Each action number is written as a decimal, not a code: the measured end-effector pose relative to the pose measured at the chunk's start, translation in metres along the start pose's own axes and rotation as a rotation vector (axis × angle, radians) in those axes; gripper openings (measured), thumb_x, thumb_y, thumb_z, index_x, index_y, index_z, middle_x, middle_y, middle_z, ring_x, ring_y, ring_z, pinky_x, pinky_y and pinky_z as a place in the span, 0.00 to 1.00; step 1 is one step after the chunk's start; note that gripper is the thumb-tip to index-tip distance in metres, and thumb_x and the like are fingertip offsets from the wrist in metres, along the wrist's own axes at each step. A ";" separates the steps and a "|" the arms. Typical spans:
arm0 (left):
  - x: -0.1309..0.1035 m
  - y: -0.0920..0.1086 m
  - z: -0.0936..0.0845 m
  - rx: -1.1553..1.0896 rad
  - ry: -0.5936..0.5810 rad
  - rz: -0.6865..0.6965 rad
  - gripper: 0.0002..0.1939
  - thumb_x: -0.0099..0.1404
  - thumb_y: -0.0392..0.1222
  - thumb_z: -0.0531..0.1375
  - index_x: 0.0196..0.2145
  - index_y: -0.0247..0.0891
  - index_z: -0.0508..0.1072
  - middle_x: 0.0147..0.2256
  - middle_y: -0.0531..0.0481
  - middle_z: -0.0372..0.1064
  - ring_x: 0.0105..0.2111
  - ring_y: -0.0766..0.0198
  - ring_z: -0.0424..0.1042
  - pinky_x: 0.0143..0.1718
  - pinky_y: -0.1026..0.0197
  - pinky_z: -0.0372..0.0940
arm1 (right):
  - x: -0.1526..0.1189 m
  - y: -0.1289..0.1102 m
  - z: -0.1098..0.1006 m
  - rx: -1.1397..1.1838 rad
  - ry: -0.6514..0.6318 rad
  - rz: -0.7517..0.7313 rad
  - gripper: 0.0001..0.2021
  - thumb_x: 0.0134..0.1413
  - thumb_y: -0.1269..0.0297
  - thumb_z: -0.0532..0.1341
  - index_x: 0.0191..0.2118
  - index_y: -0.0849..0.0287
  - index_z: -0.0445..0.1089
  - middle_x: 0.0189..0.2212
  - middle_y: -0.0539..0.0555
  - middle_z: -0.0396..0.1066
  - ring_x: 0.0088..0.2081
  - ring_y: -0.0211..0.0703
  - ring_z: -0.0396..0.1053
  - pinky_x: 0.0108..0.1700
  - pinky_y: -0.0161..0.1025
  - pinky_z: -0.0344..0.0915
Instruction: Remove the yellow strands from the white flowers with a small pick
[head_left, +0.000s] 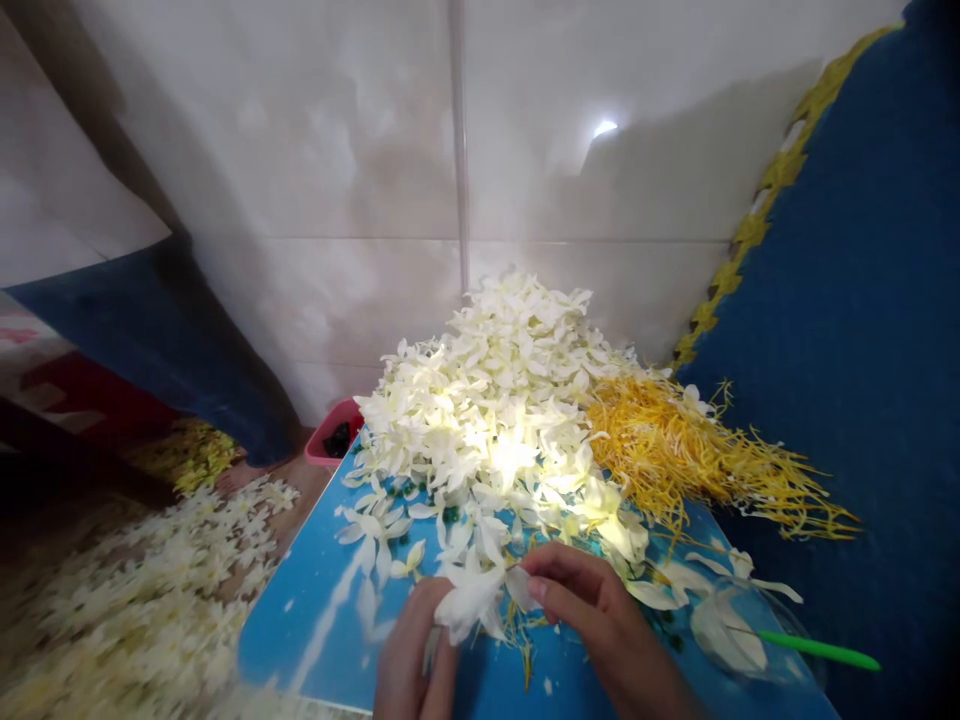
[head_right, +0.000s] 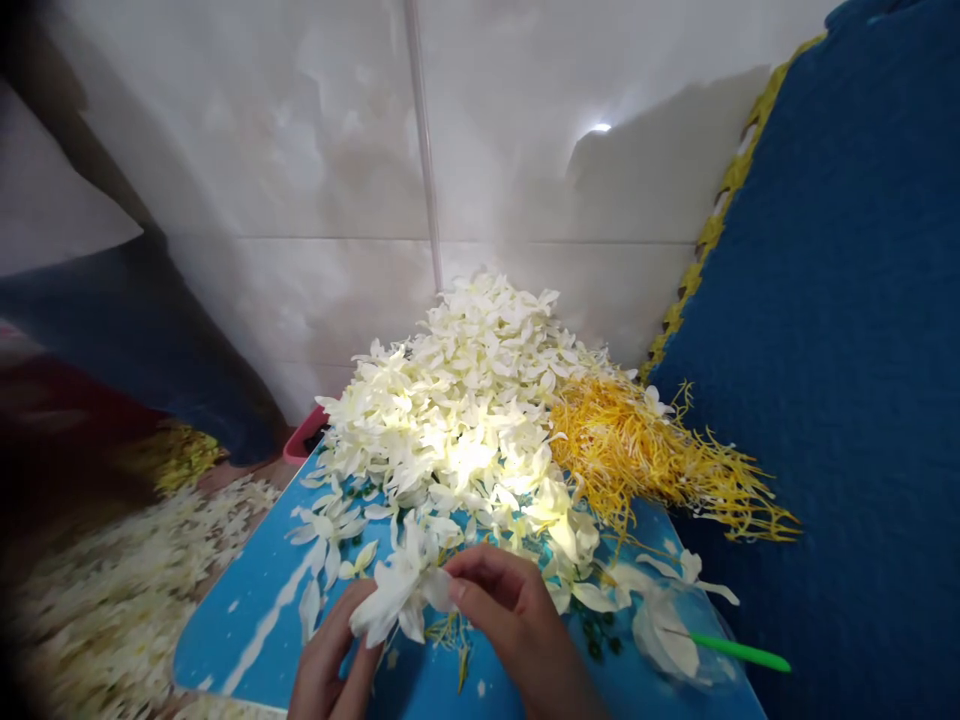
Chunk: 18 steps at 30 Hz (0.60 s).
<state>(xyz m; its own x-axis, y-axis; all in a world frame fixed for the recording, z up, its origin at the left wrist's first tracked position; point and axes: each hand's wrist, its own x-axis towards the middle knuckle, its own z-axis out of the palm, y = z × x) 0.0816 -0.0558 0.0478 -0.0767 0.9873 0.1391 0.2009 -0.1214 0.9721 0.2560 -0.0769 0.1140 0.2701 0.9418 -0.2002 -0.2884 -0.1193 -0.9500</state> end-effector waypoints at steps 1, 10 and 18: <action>0.002 0.004 -0.001 -0.021 -0.047 0.012 0.17 0.62 0.56 0.61 0.42 0.44 0.79 0.50 0.46 0.74 0.53 0.50 0.69 0.52 0.58 0.64 | -0.001 0.000 0.000 -0.004 -0.014 0.012 0.04 0.45 0.60 0.69 0.29 0.53 0.80 0.26 0.49 0.76 0.31 0.41 0.70 0.36 0.35 0.66; -0.006 0.026 -0.004 -0.028 -0.150 0.032 0.15 0.65 0.53 0.57 0.41 0.45 0.80 0.46 0.47 0.76 0.47 0.50 0.72 0.46 0.58 0.66 | -0.011 0.004 -0.001 -0.101 -0.045 0.040 0.04 0.44 0.63 0.67 0.27 0.54 0.79 0.27 0.49 0.75 0.32 0.41 0.70 0.36 0.35 0.65; -0.034 0.003 -0.013 -0.033 -0.107 0.113 0.14 0.66 0.51 0.58 0.44 0.45 0.77 0.49 0.47 0.74 0.49 0.52 0.72 0.44 0.59 0.68 | -0.032 0.024 -0.006 -0.368 -0.038 -0.164 0.07 0.54 0.61 0.62 0.38 0.52 0.78 0.38 0.53 0.77 0.38 0.46 0.72 0.41 0.40 0.67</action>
<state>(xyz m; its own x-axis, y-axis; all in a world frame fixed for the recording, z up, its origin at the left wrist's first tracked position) 0.0717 -0.0913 0.0483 0.0492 0.9722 0.2291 0.1705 -0.2342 0.9571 0.2455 -0.1117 0.0963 0.2488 0.9678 -0.0368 0.1052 -0.0648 -0.9923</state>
